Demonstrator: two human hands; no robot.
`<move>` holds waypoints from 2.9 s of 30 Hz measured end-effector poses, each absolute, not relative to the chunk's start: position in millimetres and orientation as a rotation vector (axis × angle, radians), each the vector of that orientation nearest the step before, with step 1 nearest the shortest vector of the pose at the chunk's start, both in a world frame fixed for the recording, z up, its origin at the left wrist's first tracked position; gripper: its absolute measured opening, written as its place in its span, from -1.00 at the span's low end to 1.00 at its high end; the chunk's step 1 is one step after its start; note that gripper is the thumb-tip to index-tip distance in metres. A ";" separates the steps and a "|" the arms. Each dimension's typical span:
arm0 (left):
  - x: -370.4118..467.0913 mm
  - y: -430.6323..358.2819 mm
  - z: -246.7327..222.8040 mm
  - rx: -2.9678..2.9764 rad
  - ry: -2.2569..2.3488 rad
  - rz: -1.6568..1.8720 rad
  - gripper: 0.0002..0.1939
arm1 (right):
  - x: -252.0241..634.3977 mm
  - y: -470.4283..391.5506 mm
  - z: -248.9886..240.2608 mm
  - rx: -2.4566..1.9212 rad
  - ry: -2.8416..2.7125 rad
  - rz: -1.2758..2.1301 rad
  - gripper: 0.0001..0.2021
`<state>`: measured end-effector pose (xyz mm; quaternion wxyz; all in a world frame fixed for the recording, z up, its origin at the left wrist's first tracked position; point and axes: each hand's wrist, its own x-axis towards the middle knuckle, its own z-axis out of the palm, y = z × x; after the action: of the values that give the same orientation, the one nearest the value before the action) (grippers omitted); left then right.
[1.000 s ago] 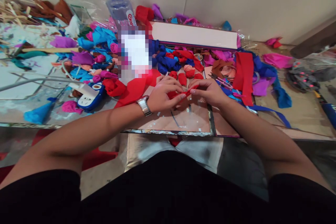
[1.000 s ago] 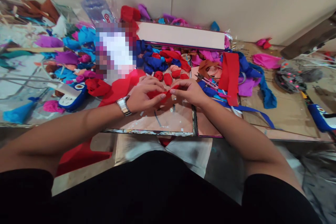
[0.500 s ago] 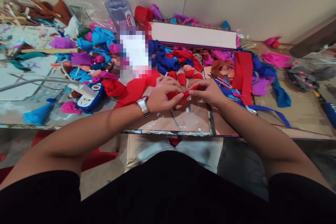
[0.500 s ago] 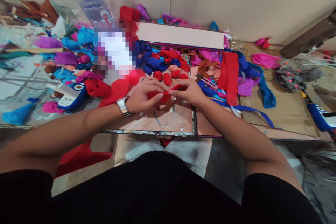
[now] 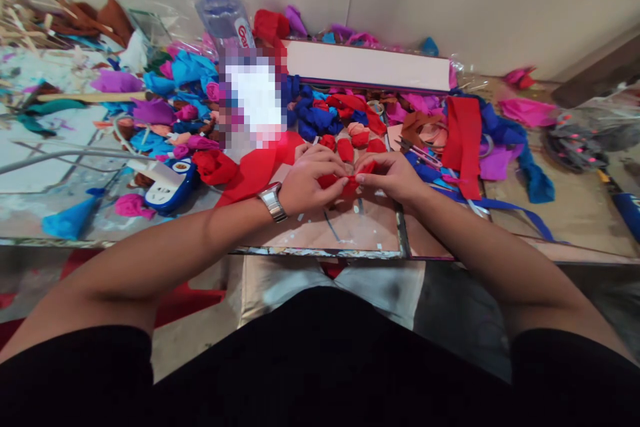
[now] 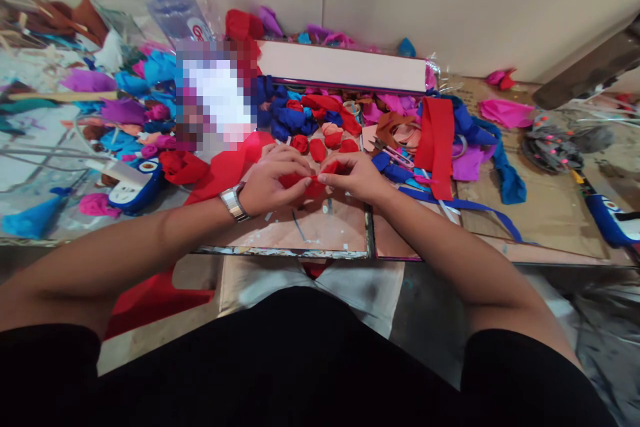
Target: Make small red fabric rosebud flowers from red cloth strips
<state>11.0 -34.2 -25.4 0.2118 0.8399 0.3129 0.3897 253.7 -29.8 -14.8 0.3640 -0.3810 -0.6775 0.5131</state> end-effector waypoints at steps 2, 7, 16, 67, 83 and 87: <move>11.1 -34.0 -25.3 2.331 0.871 1.070 -0.73 | 254.9 -28.8 -15.3 -0.980 -1.780 1.285 -0.63; 11.6 -34.9 -25.8 2.331 0.846 1.060 -0.73 | 254.6 -26.9 -13.6 -0.952 -1.828 1.245 -0.67; 10.2 -33.2 -26.4 2.343 0.839 1.013 -0.72 | 258.8 -24.6 -8.5 -1.032 -1.681 1.271 -0.60; 6.4 -28.8 -26.4 2.229 0.890 0.783 -0.72 | 254.3 -34.7 -20.5 -0.740 -2.196 0.256 -0.85; 7.5 -34.9 -22.9 2.257 0.956 0.752 -0.65 | 250.9 -42.7 -17.1 -0.886 -2.132 0.544 -0.75; 7.4 -33.6 -23.6 2.268 0.949 0.733 -0.67 | 249.5 -43.8 -17.4 -0.856 -2.117 0.512 -0.80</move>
<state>7.4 -33.6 -23.6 0.2841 0.8477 0.3546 0.2738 249.5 -43.8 -17.4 0.3900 -0.3367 -0.8330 0.2015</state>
